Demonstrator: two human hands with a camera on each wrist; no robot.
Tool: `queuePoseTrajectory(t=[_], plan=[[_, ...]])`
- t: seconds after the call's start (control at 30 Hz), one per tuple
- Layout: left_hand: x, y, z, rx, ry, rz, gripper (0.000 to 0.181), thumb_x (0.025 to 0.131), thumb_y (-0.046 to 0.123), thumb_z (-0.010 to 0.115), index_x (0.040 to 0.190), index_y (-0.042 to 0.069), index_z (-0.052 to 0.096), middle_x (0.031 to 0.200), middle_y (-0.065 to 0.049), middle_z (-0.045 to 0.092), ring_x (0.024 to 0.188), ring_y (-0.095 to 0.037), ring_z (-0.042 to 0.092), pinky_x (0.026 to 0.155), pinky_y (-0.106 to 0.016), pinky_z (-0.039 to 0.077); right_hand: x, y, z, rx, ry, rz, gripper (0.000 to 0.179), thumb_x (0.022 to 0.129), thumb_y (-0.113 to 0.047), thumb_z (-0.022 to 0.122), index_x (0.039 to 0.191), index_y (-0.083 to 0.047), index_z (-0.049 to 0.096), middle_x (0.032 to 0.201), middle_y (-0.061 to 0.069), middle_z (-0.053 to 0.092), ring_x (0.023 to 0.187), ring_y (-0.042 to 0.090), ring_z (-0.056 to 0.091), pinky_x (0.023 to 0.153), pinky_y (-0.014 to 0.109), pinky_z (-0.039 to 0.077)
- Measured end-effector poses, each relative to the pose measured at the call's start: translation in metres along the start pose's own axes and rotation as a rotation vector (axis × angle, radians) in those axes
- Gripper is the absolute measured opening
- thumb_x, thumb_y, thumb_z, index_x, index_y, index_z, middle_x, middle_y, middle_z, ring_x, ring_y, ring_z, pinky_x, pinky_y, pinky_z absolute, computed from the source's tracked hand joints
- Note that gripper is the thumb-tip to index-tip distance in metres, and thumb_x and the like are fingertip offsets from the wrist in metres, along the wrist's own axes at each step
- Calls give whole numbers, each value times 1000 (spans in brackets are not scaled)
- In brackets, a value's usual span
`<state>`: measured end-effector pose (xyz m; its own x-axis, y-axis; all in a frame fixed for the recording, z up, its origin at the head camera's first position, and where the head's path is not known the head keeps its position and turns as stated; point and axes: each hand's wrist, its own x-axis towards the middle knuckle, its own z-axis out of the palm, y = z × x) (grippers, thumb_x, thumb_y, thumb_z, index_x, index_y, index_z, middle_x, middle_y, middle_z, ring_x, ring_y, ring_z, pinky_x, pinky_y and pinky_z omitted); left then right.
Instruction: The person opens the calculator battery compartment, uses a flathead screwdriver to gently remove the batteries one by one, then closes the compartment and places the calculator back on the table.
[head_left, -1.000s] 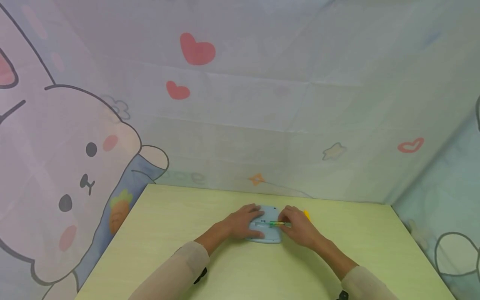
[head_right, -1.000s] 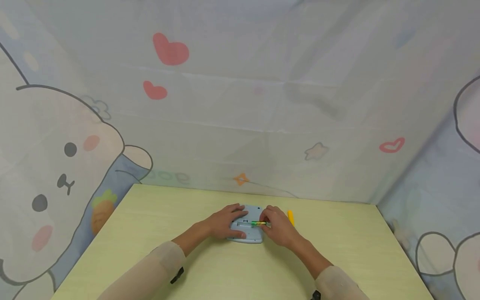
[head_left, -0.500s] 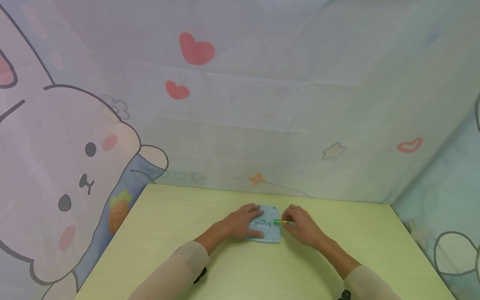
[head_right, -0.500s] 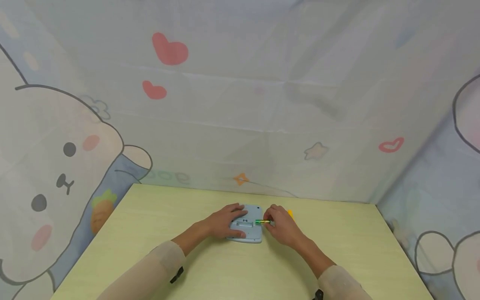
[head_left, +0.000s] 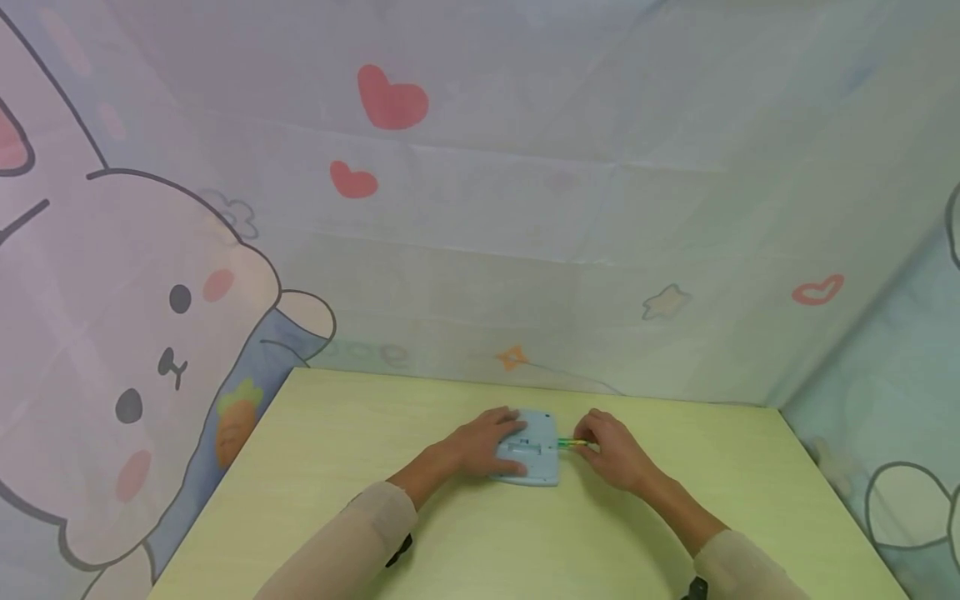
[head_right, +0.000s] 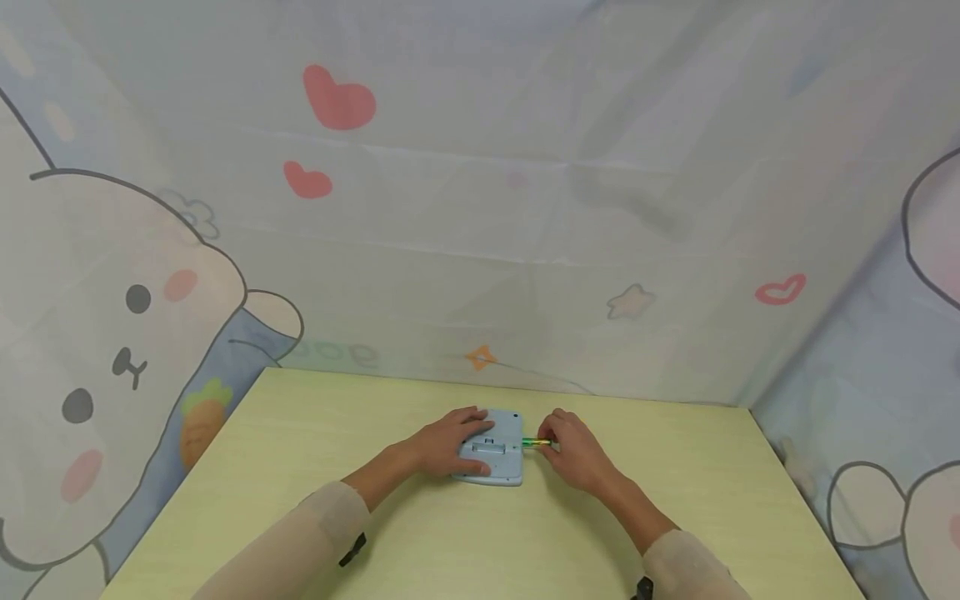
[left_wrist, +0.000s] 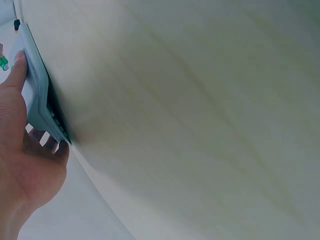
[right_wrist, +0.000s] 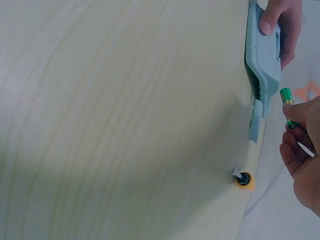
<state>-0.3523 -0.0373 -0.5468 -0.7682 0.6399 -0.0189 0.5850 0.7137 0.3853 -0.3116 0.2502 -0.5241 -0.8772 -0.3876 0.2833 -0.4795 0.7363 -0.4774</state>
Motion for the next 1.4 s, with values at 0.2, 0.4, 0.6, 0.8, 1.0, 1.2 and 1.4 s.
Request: queuePoseTrajectory(t=[0.2, 0.4, 0.6, 0.8, 1.0, 1.2, 1.4], plan=[[-2, 2, -3, -9, 4, 3, 85, 94, 64, 71, 163, 20, 45, 172, -2, 32, 160, -25, 25, 123, -46, 34, -1, 3, 0, 4, -4, 15, 14, 93, -2, 80, 96, -9, 69, 94, -3, 61, 96, 18, 61, 84, 36, 58], [-4, 2, -4, -4, 4, 5, 85, 95, 64, 70, 163, 20, 45, 172, -2, 31, 160, -25, 25, 122, -47, 34, -2, 4, 0, -7, -17, 30, 13, 93, 0, 79, 95, -8, 69, 94, -2, 61, 94, 17, 61, 82, 36, 57], [-4, 1, -2, -8, 1, 8, 85, 94, 66, 70, 163, 22, 45, 172, -1, 31, 160, -25, 25, 121, -48, 35, -4, 7, 3, -16, -22, 42, 14, 93, 1, 79, 94, -8, 68, 93, -1, 61, 92, 16, 60, 81, 34, 56], [-3, -1, 0, 1, -5, 3, 85, 94, 66, 69, 164, 24, 44, 173, 1, 30, 160, -23, 23, 122, -46, 34, -7, 11, 7, -12, -33, 49, 15, 93, 3, 78, 93, -8, 68, 93, -2, 61, 91, 15, 58, 79, 33, 55], [-4, -1, 0, -4, -8, 10, 85, 94, 66, 69, 164, 23, 44, 172, 0, 30, 160, -23, 24, 123, -45, 33, -10, 14, 11, 8, -39, 68, 17, 92, 5, 78, 93, -8, 68, 94, -2, 60, 90, 14, 60, 80, 32, 57], [-5, 0, 0, -15, -3, 6, 85, 94, 66, 69, 163, 23, 44, 172, 1, 31, 160, -23, 24, 123, -45, 33, -11, 15, 14, 13, -46, 51, 17, 91, 5, 79, 93, -9, 68, 93, -3, 60, 90, 14, 63, 80, 32, 57], [-6, 1, -1, -6, 0, 8, 85, 95, 66, 69, 164, 23, 44, 172, 1, 30, 160, -23, 24, 123, -45, 33, -12, 15, 15, 1, -47, 41, 16, 91, 2, 80, 93, -8, 69, 92, -3, 60, 88, 13, 61, 79, 32, 56]])
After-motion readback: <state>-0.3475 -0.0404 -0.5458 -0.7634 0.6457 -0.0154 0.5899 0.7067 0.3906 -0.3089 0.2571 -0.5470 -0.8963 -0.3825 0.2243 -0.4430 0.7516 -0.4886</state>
